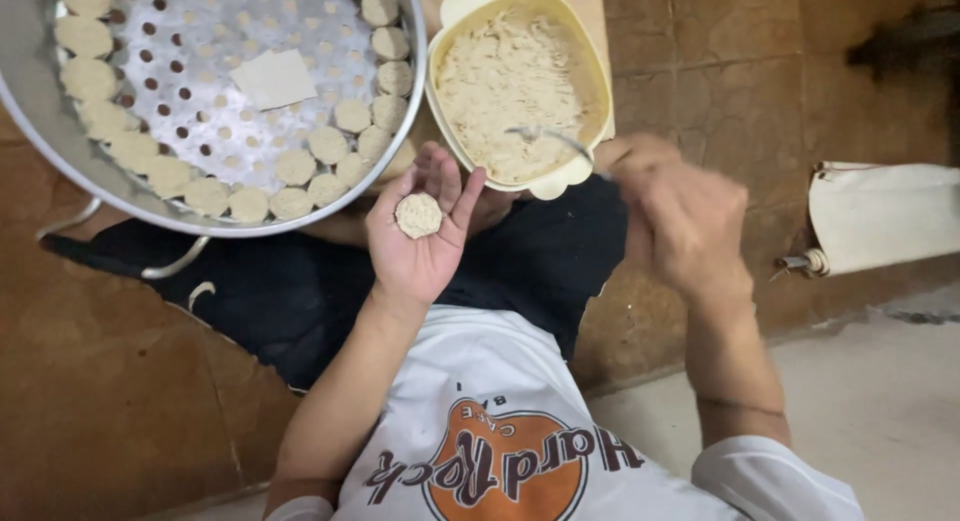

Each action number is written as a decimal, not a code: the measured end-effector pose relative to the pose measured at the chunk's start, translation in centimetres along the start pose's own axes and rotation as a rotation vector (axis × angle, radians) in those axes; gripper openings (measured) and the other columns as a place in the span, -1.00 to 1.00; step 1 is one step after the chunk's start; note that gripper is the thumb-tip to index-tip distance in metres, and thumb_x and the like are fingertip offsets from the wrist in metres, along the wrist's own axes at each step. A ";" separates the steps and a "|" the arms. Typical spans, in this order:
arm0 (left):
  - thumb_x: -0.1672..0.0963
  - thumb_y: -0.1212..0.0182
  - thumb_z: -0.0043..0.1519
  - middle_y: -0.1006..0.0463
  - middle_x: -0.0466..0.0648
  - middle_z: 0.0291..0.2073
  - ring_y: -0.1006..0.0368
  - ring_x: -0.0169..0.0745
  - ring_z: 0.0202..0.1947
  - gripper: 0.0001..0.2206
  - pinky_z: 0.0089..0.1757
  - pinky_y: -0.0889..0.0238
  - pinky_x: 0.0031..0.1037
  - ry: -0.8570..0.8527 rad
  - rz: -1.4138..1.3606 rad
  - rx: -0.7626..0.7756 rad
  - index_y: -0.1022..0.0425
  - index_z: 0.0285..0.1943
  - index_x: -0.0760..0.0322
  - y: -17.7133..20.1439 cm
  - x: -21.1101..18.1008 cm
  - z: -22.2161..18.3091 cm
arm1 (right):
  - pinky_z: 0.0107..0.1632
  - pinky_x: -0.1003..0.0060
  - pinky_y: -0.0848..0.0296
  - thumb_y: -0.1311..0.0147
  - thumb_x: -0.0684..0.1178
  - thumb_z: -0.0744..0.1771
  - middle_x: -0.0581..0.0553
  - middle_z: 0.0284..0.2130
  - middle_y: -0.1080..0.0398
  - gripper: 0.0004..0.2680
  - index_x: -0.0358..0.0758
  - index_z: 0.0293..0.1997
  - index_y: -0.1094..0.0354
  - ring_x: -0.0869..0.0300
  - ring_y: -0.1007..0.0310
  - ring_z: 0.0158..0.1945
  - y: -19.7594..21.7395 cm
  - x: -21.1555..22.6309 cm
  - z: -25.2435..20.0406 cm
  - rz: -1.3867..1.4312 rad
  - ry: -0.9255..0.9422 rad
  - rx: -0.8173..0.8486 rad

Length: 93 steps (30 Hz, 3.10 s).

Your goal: Filling dumpling wrappers with a mixture using a fork and arranging them in a large metal steamer tray.

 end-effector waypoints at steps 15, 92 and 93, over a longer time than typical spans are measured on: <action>0.14 0.04 0.35 -0.64 0.12 -0.24 -0.63 -0.16 -0.29 -0.70 0.10 -0.43 -0.26 -0.068 0.133 -0.099 -0.46 0.08 0.56 -0.9 0.4 1.6 | -0.43 0.35 -0.26 -0.32 -0.03 0.34 0.07 -0.44 -0.40 -0.87 -0.05 -0.34 -0.40 0.25 -0.36 -0.50 -8.0 -7.5 5.0 -0.457 0.021 0.252; 0.07 0.01 0.31 -0.43 0.30 0.24 -0.41 0.22 0.22 -0.57 0.23 -0.32 -0.03 -0.124 0.307 -0.179 -0.39 0.29 0.47 -1.3 0.7 3.2 | -0.44 0.20 -0.35 -0.14 -0.12 0.38 -0.11 -0.63 -0.33 -0.94 -0.15 -0.21 -0.53 0.00 -0.38 -0.55 -6.3 -5.8 2.8 0.572 -0.333 0.287; 0.07 0.00 0.32 -0.40 0.29 0.28 -0.38 0.21 0.26 -0.56 0.23 -0.32 -0.07 -0.141 0.312 -0.159 -0.37 0.31 0.46 -1.8 0.7 2.7 | -0.45 0.19 -0.35 -0.13 -0.12 0.38 -0.11 -0.63 -0.33 -0.94 -0.15 -0.21 -0.54 -0.01 -0.38 -0.55 -5.9 -4.9 2.8 0.597 -0.334 0.290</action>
Point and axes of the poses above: each hand's wrist, its own z-axis towards the middle knuckle, its own y-axis out of the back of the hand, x = y × z, the point moved 2 cm from there along z, towards the middle knuckle
